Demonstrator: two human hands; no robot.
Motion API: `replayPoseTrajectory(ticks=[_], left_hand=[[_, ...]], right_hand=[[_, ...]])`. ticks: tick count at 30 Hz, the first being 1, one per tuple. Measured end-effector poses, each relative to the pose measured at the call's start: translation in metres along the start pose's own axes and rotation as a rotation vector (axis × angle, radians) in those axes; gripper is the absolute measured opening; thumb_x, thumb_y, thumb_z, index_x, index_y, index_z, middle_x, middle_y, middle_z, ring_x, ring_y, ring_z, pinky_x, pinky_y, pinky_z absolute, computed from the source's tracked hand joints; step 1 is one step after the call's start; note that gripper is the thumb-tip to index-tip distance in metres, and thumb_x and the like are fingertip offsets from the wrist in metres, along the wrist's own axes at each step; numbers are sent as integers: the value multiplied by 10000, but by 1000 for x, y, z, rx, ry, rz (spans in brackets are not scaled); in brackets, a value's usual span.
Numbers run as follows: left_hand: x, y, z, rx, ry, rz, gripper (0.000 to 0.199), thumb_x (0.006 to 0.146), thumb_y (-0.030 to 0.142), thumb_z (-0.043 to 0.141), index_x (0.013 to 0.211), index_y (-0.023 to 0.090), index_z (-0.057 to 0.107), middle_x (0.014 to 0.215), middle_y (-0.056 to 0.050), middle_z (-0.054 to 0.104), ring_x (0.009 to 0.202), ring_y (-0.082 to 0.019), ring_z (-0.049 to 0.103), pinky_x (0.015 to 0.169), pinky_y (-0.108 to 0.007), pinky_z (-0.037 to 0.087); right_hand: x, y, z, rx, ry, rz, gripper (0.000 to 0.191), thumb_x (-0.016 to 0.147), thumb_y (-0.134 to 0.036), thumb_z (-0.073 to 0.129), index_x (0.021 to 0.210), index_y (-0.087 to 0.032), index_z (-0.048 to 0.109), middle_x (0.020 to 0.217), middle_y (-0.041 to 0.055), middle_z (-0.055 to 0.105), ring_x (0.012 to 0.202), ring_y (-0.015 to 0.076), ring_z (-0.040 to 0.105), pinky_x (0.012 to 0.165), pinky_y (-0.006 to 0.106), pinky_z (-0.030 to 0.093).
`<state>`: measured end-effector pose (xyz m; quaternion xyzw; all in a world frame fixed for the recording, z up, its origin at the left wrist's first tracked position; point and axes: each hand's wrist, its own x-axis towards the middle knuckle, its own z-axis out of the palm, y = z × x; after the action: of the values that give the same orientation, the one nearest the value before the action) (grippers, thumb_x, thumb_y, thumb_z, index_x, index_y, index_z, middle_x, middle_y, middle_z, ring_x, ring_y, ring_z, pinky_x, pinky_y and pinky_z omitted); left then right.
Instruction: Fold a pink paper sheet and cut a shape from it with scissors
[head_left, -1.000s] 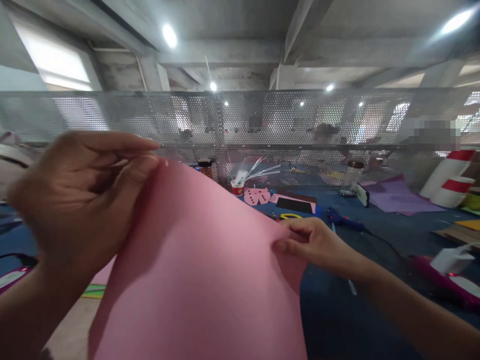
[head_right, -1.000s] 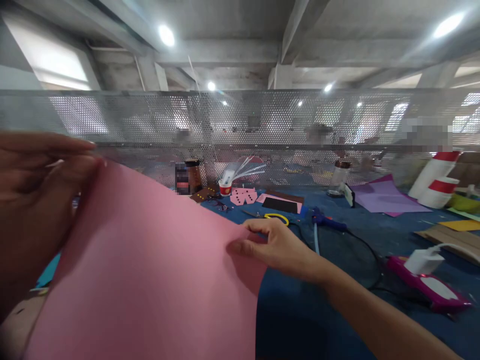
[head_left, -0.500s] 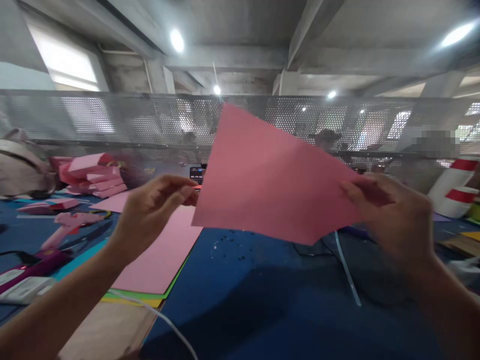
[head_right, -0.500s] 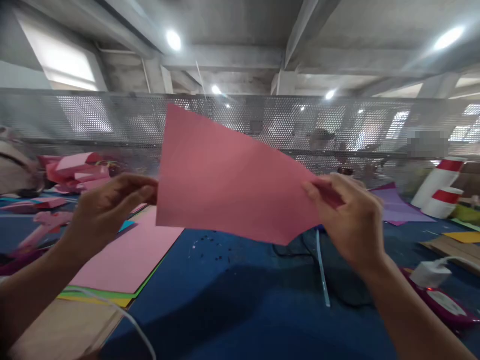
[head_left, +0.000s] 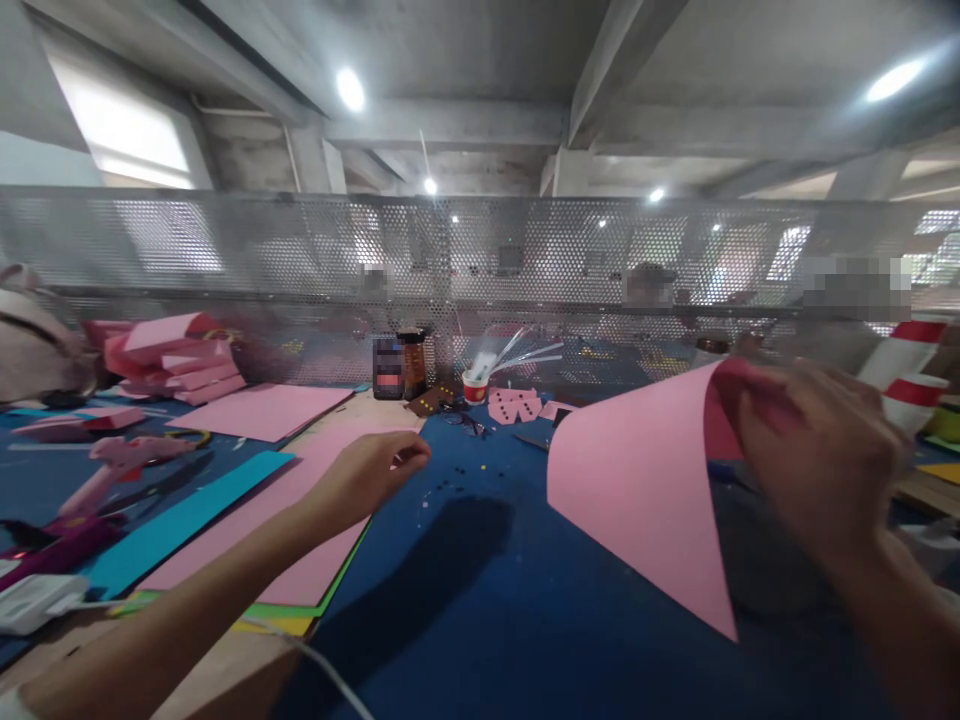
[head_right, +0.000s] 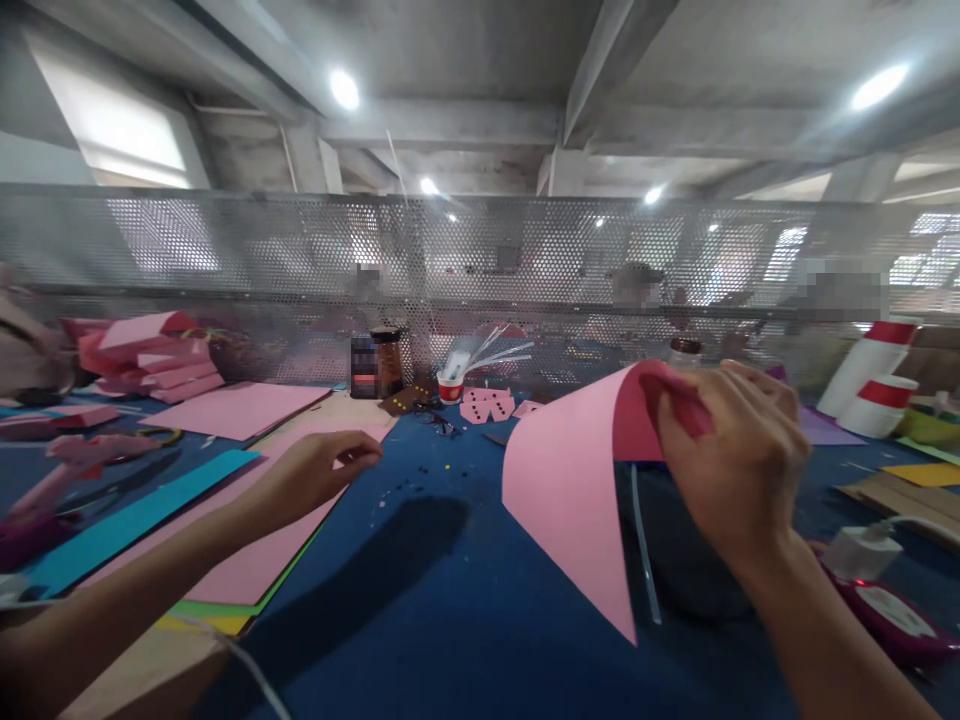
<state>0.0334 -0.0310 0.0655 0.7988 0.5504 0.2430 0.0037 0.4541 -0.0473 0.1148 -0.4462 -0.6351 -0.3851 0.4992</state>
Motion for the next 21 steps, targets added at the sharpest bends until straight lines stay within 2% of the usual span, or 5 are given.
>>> replayPoseTrajectory(ticks=[3, 7, 10, 15, 21], left_hand=[[35, -18, 16, 238, -5, 65, 247, 908, 276, 464, 958, 227, 701, 952, -27, 720, 858, -191, 654, 746, -274, 475], [86, -34, 48, 328, -34, 122, 287, 907, 201, 438, 1053, 193, 685, 1056, -82, 666, 997, -207, 609, 854, -303, 460], [114, -43, 74, 396, -80, 161, 279, 903, 197, 457, 1067, 181, 682, 1028, -103, 628, 967, -221, 598, 831, -317, 466], [139, -58, 103, 515, -101, 174, 348, 864, 70, 420, 1081, 165, 676, 1048, -135, 591, 982, -253, 583, 792, -333, 470], [148, -64, 112, 587, -101, 207, 274, 874, 73, 432, 933, 138, 691, 1030, -136, 599, 945, -244, 593, 799, -334, 469]], right_hand=[[-4, -6, 4, 53, -37, -28, 102, 890, -248, 574, 935, -215, 659, 846, 76, 696, 853, 262, 649, 913, 454, 440], [-8, -10, 10, 94, -35, -78, 67, 873, -235, 600, 906, -214, 654, 829, 44, 702, 771, 217, 649, 944, 449, 430], [-11, -9, 14, 91, -82, -95, 55, 866, -255, 618, 897, -221, 648, 820, 47, 697, 775, 233, 651, 932, 458, 437], [-17, -8, 19, 105, -112, -98, 77, 887, -270, 592, 916, -222, 644, 823, 39, 688, 768, 218, 642, 964, 456, 429], [-22, -9, 25, 143, -154, -109, 65, 881, -264, 605, 907, -218, 643, 792, 7, 677, 758, 184, 632, 994, 444, 411]])
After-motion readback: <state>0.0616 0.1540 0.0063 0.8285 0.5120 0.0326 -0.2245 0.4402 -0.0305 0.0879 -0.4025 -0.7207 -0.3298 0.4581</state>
